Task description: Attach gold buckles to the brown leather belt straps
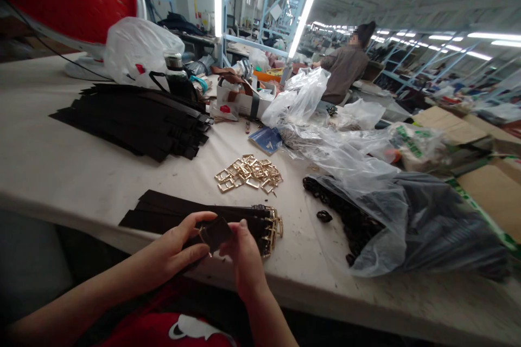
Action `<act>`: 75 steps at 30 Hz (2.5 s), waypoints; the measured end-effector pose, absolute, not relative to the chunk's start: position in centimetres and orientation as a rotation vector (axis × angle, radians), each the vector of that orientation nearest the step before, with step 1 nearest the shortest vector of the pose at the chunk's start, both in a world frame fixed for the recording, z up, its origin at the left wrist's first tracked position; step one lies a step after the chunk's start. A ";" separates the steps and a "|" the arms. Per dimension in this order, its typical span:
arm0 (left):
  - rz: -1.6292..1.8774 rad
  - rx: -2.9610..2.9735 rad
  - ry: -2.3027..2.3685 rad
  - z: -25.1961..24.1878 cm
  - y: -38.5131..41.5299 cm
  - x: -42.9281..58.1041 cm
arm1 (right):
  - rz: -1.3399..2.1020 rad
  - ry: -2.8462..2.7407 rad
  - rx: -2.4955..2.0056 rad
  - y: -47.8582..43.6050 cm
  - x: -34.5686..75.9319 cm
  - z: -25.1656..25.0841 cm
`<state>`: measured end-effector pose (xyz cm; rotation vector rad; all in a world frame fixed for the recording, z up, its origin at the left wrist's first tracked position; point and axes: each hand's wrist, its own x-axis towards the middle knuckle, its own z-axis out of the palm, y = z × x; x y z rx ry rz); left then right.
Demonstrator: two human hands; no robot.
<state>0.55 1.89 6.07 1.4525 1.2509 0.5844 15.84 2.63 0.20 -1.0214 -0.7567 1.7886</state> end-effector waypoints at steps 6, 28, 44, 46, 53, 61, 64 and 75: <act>0.514 1.413 1.299 6.1 1.8 0.1 | 2.237 -0.571 -0.930 1.6 15.2 1.1; 0.454 0.817 0.974 2.9 -0.8 -1.4 | 1.565 -1.408 -1.166 0.4 16.3 0.5; 0.395 0.677 1.045 3.0 -1.1 -0.6 | 1.857 -1.097 -1.213 -0.3 16.8 -0.5; 0.368 0.643 1.024 3.1 -1.1 -0.7 | 1.711 -1.282 -1.242 -0.3 17.1 -0.2; 0.414 0.621 1.111 1.7 -1.5 0.2 | 1.808 -1.573 -1.125 -1.2 17.3 -0.1; 0.161 0.846 1.022 2.6 -1.7 -0.6 | 1.599 -1.359 -1.231 -2.5 16.6 -2.4; 0.178 0.912 1.005 2.7 -1.6 0.1 | 1.512 -1.488 -1.162 -2.7 16.4 -2.5; -0.078 1.646 1.275 5.7 2.0 -3.6 | 1.381 -1.059 -1.406 -1.9 18.7 -0.3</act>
